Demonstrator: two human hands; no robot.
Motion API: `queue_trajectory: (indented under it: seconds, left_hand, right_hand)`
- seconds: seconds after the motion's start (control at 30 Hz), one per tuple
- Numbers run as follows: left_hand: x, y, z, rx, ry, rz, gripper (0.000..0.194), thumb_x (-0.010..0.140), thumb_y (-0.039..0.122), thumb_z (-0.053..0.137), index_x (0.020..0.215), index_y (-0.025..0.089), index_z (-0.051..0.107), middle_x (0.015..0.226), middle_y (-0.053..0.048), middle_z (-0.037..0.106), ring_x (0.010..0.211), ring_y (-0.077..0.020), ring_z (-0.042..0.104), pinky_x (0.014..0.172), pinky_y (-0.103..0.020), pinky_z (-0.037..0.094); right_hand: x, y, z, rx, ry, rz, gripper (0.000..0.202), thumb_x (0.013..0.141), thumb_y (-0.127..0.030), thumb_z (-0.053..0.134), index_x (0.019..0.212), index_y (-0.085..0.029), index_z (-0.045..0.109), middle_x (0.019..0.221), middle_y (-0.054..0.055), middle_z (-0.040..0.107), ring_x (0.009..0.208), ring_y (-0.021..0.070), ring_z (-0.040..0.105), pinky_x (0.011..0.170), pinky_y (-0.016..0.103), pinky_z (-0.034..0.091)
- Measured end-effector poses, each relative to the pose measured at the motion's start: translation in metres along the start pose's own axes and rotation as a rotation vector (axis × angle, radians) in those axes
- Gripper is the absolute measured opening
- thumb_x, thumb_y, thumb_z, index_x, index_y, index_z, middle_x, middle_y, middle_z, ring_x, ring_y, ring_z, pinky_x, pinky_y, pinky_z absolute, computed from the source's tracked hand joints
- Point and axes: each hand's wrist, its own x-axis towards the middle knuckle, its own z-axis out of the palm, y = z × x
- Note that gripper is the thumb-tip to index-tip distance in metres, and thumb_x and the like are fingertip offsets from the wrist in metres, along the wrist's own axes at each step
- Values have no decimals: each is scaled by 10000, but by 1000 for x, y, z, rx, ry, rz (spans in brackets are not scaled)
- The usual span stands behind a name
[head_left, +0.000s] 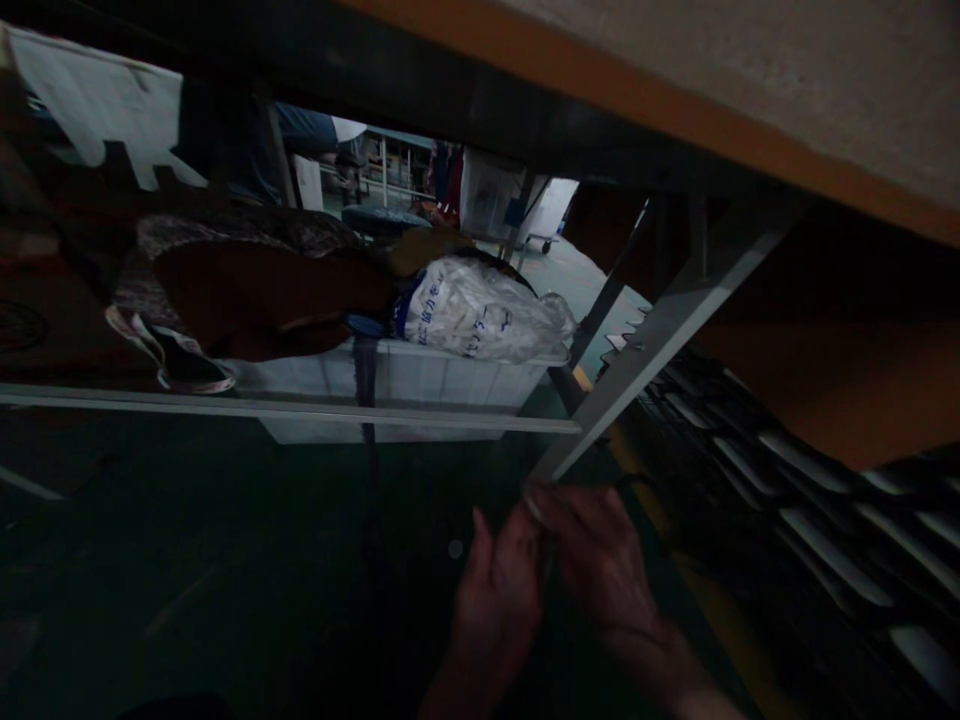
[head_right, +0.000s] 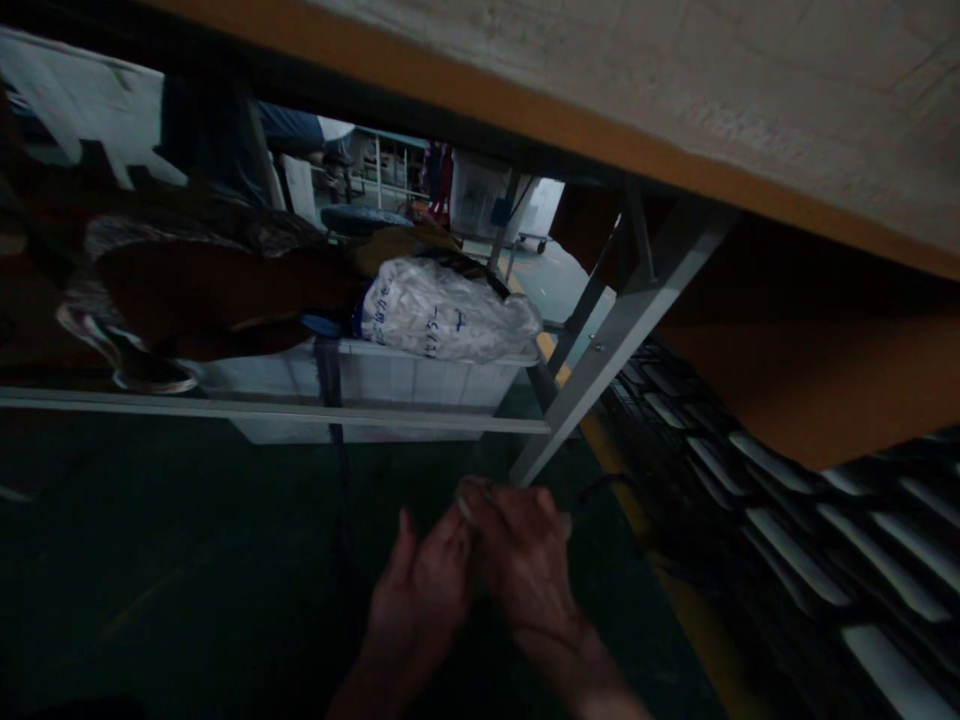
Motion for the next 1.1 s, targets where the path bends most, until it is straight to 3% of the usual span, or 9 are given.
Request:
queue_trajectory:
  seconds: [0.17, 0.27, 0.7, 0.9, 1.1]
  left_hand:
    - [-1, 0, 1, 7, 32, 15, 642, 918, 525, 187, 1193, 93, 574, 1278, -140, 497, 1313, -231, 289, 1120, -404, 126]
    - [-1, 2, 3, 2, 34, -5, 646, 914, 532, 192, 1247, 88, 524, 1308, -155, 462, 1302, -248, 310, 1114, -418, 142]
    - [0, 1, 0, -81, 2, -25, 499, 870, 480, 432, 1201, 133, 570, 1325, -100, 456, 1324, -251, 260, 1118, -395, 141]
    - [0, 1, -2, -62, -3, -15, 565, 920, 493, 236, 1198, 136, 575, 1342, -101, 438, 1324, -238, 265, 1119, -408, 134]
    - [-2, 0, -2, 18, 41, -33, 612, 919, 507, 228, 1231, 82, 539, 1316, -158, 452, 1321, -259, 267, 1114, -438, 128]
  right_hand:
    - [-1, 0, 6, 10, 2, -16, 265, 920, -149, 381, 1071, -161, 598, 871, 50, 655, 767, 149, 570, 680, 308, 365]
    - [0, 0, 7, -12, 22, 21, 257, 918, -160, 396, 1078, -145, 597, 895, 64, 653, 765, 153, 572, 672, 309, 363]
    - [-3, 1, 9, -1, -5, -22, 283, 932, -159, 352, 1098, -150, 581, 887, 61, 652, 772, 159, 562, 689, 320, 346]
    - [-3, -1, 10, -26, 23, 2, 270, 932, -155, 361, 1086, -147, 582, 853, 54, 647, 751, 154, 553, 677, 311, 340]
    - [-3, 0, 10, -57, 29, 19, 260, 915, -134, 383, 1078, -133, 585, 876, 69, 649, 758, 155, 561, 686, 314, 335]
